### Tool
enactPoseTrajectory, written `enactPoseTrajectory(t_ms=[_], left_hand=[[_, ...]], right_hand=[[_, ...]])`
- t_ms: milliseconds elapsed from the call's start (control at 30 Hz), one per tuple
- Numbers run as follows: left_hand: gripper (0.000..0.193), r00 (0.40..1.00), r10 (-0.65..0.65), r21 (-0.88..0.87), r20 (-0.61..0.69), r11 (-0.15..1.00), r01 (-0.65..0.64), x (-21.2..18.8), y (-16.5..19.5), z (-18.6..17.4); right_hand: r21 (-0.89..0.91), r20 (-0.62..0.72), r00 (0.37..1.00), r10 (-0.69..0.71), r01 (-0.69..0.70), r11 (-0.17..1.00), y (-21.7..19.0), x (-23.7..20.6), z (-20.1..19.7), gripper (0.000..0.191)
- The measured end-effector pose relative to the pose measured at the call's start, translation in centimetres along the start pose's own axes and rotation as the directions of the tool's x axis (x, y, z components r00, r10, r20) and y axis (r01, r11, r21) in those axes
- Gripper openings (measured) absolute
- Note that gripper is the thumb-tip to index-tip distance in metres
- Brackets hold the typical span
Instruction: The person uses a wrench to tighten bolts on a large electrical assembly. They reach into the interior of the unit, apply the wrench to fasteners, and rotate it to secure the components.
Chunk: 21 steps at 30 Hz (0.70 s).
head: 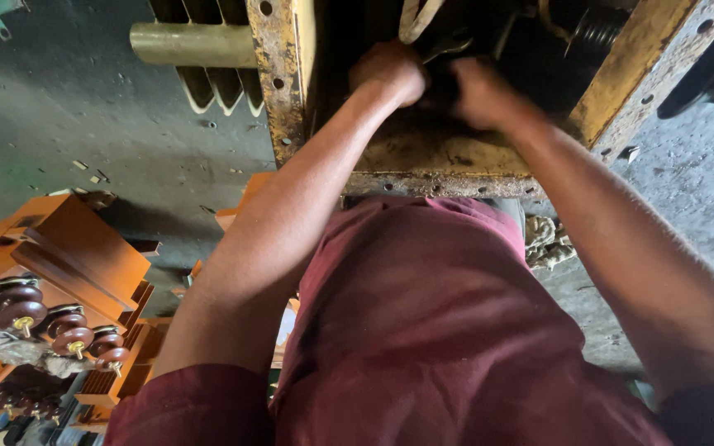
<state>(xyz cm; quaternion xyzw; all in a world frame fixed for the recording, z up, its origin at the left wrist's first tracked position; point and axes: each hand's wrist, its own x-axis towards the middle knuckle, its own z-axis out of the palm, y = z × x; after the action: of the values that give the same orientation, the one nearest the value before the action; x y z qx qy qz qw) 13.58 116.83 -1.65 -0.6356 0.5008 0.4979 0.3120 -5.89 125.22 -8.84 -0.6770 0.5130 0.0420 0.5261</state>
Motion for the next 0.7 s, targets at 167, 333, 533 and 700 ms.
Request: enactPoseTrajectory(t_ms=[167, 333, 533, 700], left_hand=[[0.036, 1.000, 0.018, 0.023, 0.022, 1.000, -0.019, 0.0, -0.1, 0.2], [0.036, 0.999, 0.017, 0.008, 0.027, 1.000, -0.017, -0.2, 0.0, 0.0], [0.037, 1.000, 0.012, -0.036, 0.016, 0.999, -0.012, -0.7, -0.2, -0.2], [0.037, 0.998, -0.030, -0.018, 0.060, 0.999, 0.031, -1.2, 0.2, -0.7]], right_hand=[[0.293, 0.111, 0.994, 0.026, -0.058, 0.954, -0.5, 0.4, -0.6, 0.055], [0.298, -0.006, 1.000, -0.027, 0.028, 0.954, -1.5, 0.1, -0.5, 0.060], [0.251, 0.061, 0.995, -0.077, 0.059, 0.966, -0.7, 0.4, -0.8, 0.057], [0.071, -0.011, 1.000, 0.000, 0.001, 0.997, -1.0, 0.2, 0.0, 0.082]])
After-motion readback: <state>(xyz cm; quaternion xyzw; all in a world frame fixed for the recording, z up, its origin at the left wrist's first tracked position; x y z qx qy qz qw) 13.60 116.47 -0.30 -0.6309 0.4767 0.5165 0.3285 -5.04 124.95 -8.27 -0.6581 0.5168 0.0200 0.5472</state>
